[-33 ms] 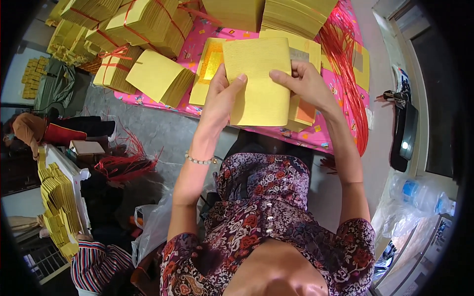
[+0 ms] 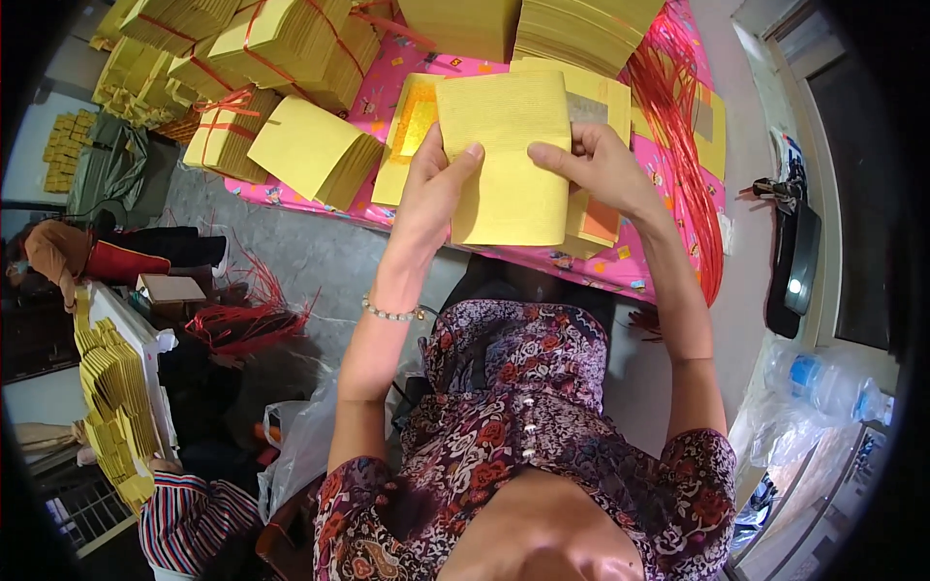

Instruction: Counting and stacking bundles of yellow joss paper in a workshop environment.

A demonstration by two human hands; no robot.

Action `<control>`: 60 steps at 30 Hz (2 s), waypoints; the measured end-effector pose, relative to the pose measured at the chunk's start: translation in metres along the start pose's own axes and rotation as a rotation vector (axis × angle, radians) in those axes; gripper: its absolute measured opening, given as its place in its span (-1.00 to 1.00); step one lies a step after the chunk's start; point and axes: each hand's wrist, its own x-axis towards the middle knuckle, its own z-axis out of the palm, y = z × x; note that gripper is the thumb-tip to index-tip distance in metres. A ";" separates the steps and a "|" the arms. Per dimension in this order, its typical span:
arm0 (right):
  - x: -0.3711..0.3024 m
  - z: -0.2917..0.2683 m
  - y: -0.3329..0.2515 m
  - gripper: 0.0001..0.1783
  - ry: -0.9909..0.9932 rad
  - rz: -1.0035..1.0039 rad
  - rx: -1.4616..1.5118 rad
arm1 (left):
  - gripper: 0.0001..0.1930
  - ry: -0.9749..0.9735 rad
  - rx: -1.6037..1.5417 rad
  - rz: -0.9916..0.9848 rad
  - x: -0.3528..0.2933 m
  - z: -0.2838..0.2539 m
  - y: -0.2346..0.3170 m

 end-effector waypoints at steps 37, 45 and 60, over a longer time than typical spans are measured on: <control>0.012 0.014 -0.003 -0.69 -0.095 -0.179 -0.268 | -0.60 0.170 0.145 0.166 -0.013 -0.022 0.017; 0.039 0.022 0.000 -0.68 -0.029 -0.133 0.157 | -0.57 0.095 0.160 0.169 -0.023 -0.026 0.000; 0.062 0.067 -0.031 -0.66 -0.335 -0.090 -0.133 | -0.65 0.326 0.073 0.222 -0.025 -0.065 0.025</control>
